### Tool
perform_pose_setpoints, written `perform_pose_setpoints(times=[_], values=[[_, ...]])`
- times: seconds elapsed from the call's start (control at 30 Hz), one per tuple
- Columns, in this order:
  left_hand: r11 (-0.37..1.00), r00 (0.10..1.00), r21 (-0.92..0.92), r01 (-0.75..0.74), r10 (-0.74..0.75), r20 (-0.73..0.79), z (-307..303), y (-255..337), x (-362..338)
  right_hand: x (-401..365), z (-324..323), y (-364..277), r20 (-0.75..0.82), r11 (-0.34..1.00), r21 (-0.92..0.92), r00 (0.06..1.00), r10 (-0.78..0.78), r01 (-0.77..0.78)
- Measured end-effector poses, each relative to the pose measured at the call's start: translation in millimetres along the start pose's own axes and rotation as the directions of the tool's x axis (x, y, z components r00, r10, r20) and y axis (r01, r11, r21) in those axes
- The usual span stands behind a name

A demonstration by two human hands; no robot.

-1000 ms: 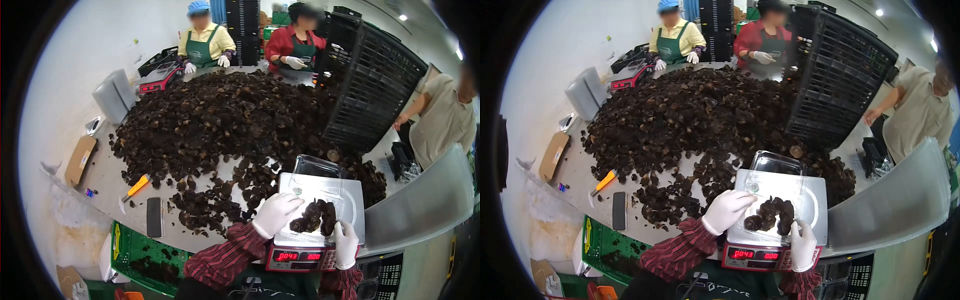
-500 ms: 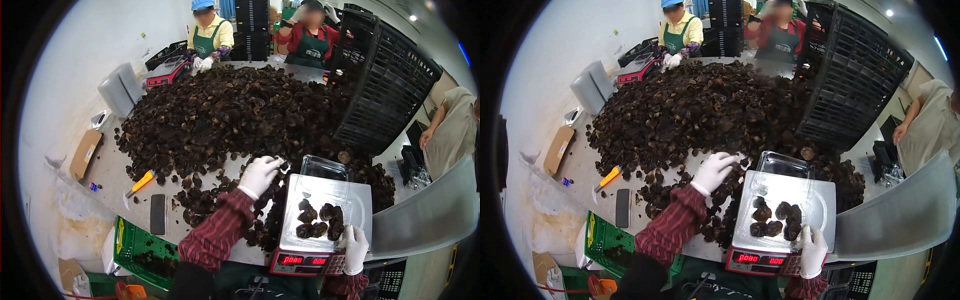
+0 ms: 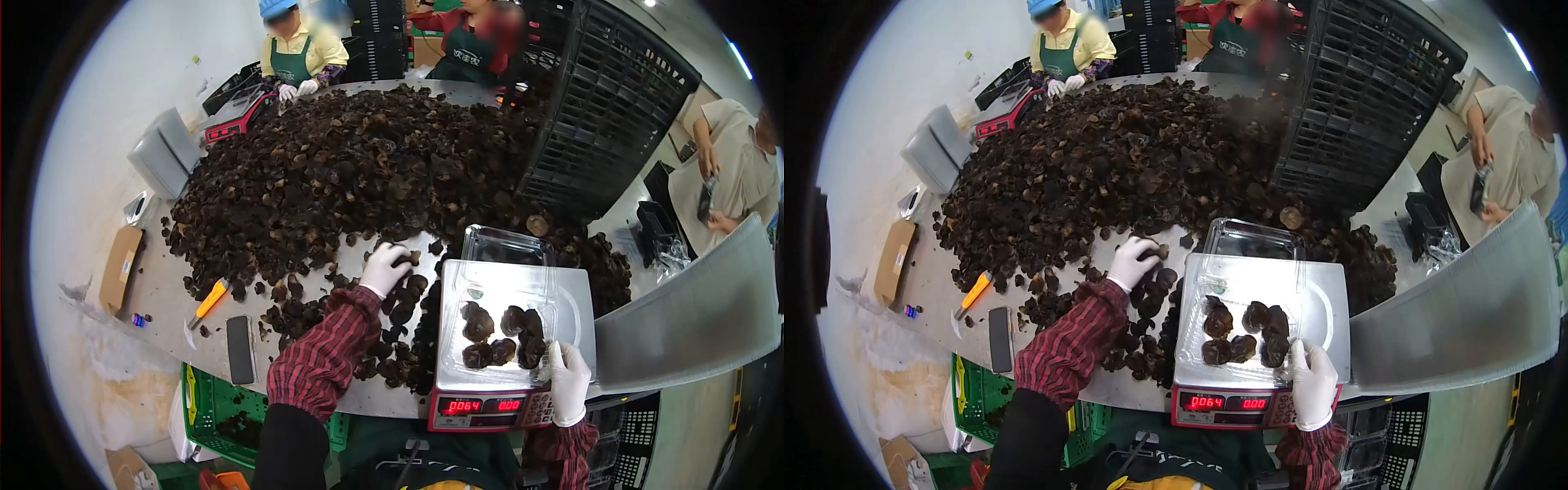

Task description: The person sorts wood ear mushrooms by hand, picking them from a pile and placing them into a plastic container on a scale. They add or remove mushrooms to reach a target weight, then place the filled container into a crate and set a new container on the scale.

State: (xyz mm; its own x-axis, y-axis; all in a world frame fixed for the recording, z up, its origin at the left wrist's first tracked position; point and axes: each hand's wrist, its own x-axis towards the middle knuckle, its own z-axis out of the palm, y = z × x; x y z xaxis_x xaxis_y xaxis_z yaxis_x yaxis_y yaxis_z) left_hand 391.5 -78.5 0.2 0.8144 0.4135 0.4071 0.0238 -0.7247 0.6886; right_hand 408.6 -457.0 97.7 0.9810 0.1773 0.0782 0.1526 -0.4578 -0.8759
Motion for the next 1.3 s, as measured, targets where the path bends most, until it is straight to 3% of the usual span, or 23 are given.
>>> perform_pose_setpoints(times=[0.07,0.13,0.17,0.2,0.23,0.3,0.37,0.47,0.53,0.63,0.7,0.77,0.83,0.9,0.93,1.03,1.07,1.1,1.23,1.3], values=[[0.997,0.997,-0.078,0.017,-0.022,-0.07,-18.0,30.0,8.2,0.0,-0.9,-5.1,0.014,1.0,0.015,1.0,0.021,-0.021],[0.975,0.986,-0.182,-0.127,0.104,-0.128,-33.7,84.3,14.5,0.7,-0.7,-11.2,0.038,0.999,0.034,0.998,0.041,-0.042],[0.908,0.995,-0.407,0.097,-0.08,0.059,-49.2,130.5,12.1,1.3,0.1,-12.8,0.027,0.999,0.024,0.999,0.029,-0.029],[0.934,0.978,-0.293,-0.203,0.207,-0.02,-45.6,145.3,10.7,1.8,2.1,-13.3,0.021,1.0,0.016,1.0,0.014,-0.015],[0.89,0.909,-0.2,-0.41,0.417,-0.006,-45.7,167.1,7.8,3.0,5.3,-7.4,0.009,0.996,0.07,0.999,0.051,-0.051],[0.824,0.801,-0.123,-0.553,0.567,0.195,-30.2,202.1,-10.2,6.1,5.9,2.6,0.006,0.999,-0.033,0.999,-0.032,0.032],[0.773,0.702,-0.009,-0.634,0.581,0.412,2.9,210.3,-25.8,7.6,10.6,6.1,-0.01,0.985,-0.115,0.991,-0.131,0.129],[0.782,0.699,0.107,-0.614,0.476,0.534,10.1,216.8,-37.5,8.6,11.5,1.2,-0.003,0.995,-0.074,0.997,-0.071,0.07],[0.789,0.731,-0.011,-0.615,0.574,0.369,-2.2,218.7,-36.1,7.3,8.0,-2.4,0.005,0.996,-0.068,0.998,-0.061,0.062],[0.836,0.808,-0.105,-0.538,0.547,0.219,-34.8,198.1,-29.9,6.3,4.2,-7.5,0.015,1.0,-0.015,1.0,-0.012,0.012],[0.988,0.917,-0.061,-0.14,0.152,0.369,-39.1,144.9,-18.7,8.7,3.2,17.2,-0.058,0.994,-0.032,0.992,-0.108,0.106],[0.958,0.944,0.224,-0.177,0.101,0.313,-59.2,83.8,-17.0,6.1,-0.6,9.6,-0.041,0.999,0.028,0.999,-0.021,0.022],[0.875,0.937,0.477,-0.082,-0.095,0.335,-66.1,27.7,-22.9,5.3,-1.9,3.0,-0.022,0.995,0.083,0.998,0.059,-0.057],[0.87,0.842,0.489,-0.058,-0.22,0.492,-78.7,-1.0,-30.2,3.9,-3.2,0.3,0.003,0.998,0.041,0.999,0.041,-0.041],[0.818,0.781,0.558,-0.137,-0.257,0.569,-82.2,-10.6,-33.8,3.7,-4.4,0.4,0.017,0.998,0.031,0.998,0.063,-0.064],[0.924,0.85,0.362,-0.125,-0.089,0.519,-81.3,-31.8,-51.1,1.9,-5.6,6.3,-0.021,0.999,-0.035,1.0,-0.009,0.008],[0.952,0.868,0.295,-0.077,-0.082,0.489,-80.1,-34.5,-58.2,1.8,-6.6,6.0,0.002,0.999,0.0,0.999,0.045,-0.045],[0.973,0.886,0.227,-0.031,-0.078,0.457,-80.0,-32.8,-63.5,1.5,-6.7,8.4,-0.014,0.999,-0.045,1.0,-0.019,0.018],[0.991,0.967,0.121,0.054,-0.082,0.241,-86.3,-26.9,-65.1,-0.2,-7.3,3.2,0.0,0.998,-0.054,0.999,0.038,-0.038],[0.996,0.972,0.079,0.048,-0.065,0.226,-87.1,6.6,-52.3,2.0,-3.1,11.7,-0.02,0.996,-0.064,0.997,-0.07,0.069]])
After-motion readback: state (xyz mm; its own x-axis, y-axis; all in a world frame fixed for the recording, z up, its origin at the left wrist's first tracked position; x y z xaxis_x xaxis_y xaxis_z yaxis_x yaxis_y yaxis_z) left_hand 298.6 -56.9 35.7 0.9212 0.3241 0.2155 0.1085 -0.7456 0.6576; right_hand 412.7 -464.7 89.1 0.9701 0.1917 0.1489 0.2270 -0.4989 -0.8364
